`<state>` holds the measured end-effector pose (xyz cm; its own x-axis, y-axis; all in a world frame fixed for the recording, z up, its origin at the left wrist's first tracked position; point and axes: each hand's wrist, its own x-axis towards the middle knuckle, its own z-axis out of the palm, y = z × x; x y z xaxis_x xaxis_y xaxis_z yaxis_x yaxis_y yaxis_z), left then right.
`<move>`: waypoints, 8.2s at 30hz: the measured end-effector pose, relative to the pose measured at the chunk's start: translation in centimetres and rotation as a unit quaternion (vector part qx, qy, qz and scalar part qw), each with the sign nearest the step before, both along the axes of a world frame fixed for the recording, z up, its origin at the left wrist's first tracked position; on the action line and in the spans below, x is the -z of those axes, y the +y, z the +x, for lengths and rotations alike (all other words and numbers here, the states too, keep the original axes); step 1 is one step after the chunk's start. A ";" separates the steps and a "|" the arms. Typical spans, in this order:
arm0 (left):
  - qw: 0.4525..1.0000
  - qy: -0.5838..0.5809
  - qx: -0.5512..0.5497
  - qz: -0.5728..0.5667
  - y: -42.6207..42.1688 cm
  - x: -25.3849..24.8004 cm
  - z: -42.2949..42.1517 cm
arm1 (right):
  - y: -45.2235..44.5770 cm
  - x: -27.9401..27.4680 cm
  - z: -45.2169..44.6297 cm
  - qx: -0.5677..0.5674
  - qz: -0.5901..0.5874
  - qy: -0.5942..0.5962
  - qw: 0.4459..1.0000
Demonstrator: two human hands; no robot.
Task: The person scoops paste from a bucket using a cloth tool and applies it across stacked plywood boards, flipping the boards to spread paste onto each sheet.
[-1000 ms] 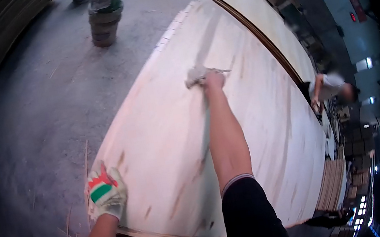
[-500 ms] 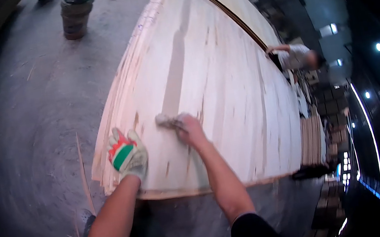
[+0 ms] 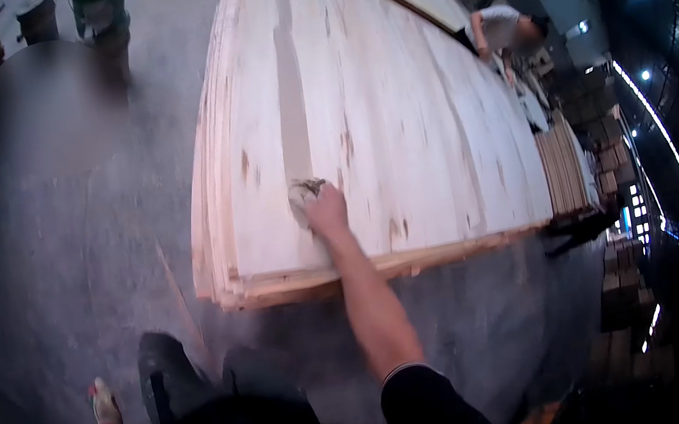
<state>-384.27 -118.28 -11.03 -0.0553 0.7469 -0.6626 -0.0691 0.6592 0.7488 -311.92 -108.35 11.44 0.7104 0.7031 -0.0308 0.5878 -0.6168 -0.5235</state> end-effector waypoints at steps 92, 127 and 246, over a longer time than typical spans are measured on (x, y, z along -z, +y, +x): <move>0.865 0.068 0.485 0.110 320.7 0.0 154.1 | 246.5 18.8 94.4 0.263 0.724 0.572 0.282; 0.033 -0.187 0.981 0.042 204.2 55.4 285.2 | 234.4 74.2 158.6 0.984 0.086 0.129 0.083; -0.120 -0.141 0.670 0.719 153.1 52.0 392.5 | 173.2 69.0 290.9 0.952 0.027 0.160 0.258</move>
